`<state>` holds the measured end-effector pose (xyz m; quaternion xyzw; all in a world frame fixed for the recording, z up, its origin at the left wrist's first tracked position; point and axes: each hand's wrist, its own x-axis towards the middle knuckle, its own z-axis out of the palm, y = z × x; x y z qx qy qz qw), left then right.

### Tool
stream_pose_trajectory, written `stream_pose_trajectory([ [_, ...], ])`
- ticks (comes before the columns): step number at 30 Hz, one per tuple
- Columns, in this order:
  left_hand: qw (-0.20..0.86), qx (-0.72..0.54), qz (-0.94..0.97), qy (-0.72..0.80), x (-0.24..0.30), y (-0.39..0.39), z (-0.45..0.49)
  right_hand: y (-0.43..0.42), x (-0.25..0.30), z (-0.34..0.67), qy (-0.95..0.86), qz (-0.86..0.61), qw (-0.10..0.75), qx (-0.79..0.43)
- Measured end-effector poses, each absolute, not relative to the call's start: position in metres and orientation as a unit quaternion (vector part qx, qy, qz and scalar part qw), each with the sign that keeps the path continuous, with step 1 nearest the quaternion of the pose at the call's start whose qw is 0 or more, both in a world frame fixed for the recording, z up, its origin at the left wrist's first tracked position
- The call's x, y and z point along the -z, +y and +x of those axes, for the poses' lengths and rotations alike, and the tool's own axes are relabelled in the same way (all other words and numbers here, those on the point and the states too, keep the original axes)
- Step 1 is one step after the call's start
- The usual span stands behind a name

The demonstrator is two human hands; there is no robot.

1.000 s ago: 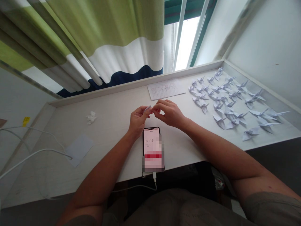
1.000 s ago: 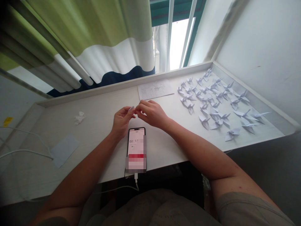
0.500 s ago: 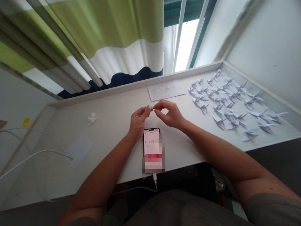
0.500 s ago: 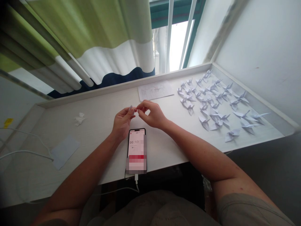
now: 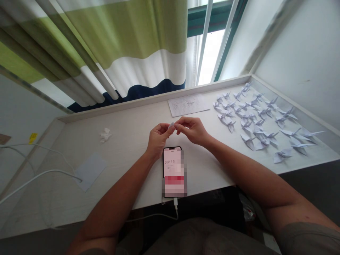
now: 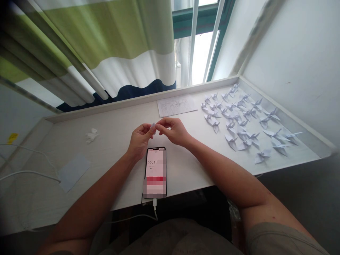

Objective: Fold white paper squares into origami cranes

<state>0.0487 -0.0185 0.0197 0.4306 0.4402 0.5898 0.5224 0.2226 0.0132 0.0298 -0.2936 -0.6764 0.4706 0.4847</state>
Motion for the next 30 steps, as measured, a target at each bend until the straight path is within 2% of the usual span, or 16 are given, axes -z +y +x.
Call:
stream_pose_trajectory([
  [7,0.483,-0.589,0.474,0.441,-0.02,-0.016,0.041,0.018,-0.028,0.226,-0.68,-0.321,0.485,-0.447],
  [16,0.455,-0.624,0.473,0.423,-0.025,-0.019,0.044,0.019,-0.019,0.222,-0.661,-0.26,0.454,-0.538],
  [23,0.446,-0.603,0.518,0.411,-0.021,-0.019,0.043,0.022,-0.018,0.223,-0.618,-0.26,0.441,-0.597],
  [30,0.368,-0.593,0.581,0.419,-0.014,-0.018,0.037,0.023,-0.018,0.222,-0.582,-0.262,0.444,-0.63],
])
